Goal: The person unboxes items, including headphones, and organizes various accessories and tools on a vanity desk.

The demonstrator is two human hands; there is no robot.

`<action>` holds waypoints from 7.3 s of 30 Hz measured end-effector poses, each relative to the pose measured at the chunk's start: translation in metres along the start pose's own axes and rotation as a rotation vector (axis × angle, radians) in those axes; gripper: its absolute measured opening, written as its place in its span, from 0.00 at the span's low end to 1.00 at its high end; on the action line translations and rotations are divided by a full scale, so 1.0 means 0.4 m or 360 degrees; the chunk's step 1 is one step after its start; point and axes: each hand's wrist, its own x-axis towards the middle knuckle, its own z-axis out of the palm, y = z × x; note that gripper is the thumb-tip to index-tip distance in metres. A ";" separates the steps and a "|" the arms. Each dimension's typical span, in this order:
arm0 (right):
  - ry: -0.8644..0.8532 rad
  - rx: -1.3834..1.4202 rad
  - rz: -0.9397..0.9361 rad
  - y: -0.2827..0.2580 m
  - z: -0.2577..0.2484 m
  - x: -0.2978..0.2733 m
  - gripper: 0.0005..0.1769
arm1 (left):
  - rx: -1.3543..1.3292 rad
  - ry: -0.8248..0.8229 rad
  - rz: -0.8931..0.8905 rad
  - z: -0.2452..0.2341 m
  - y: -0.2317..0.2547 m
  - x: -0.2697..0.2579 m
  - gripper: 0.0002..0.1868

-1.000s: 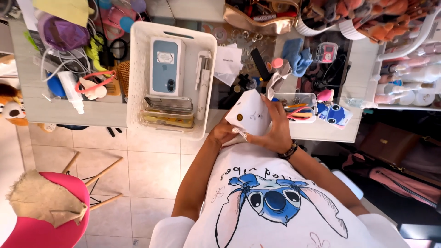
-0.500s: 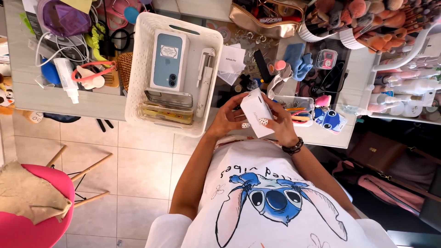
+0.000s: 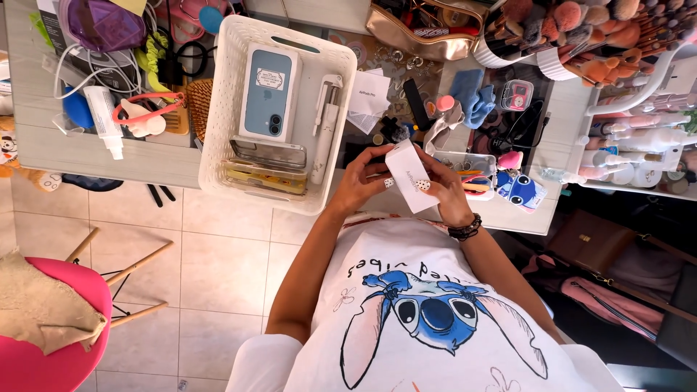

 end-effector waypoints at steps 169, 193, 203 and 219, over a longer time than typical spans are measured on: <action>-0.0201 -0.2708 -0.0439 0.102 0.152 0.085 0.36 | 0.1991 0.0510 0.0554 -0.064 -0.146 -0.092 0.10; 0.1397 -0.0211 -0.0927 0.113 -0.187 -0.109 0.17 | 0.2165 0.0097 0.0832 -0.129 -0.141 -0.038 0.38; 0.1903 -0.1072 -0.0747 0.209 -0.444 -0.129 0.18 | 0.1838 0.0118 0.0808 -0.104 -0.116 -0.017 0.29; 0.1354 -0.0806 0.0255 0.116 -0.598 0.029 0.16 | 0.2228 0.0464 0.0642 -0.105 -0.163 0.098 0.33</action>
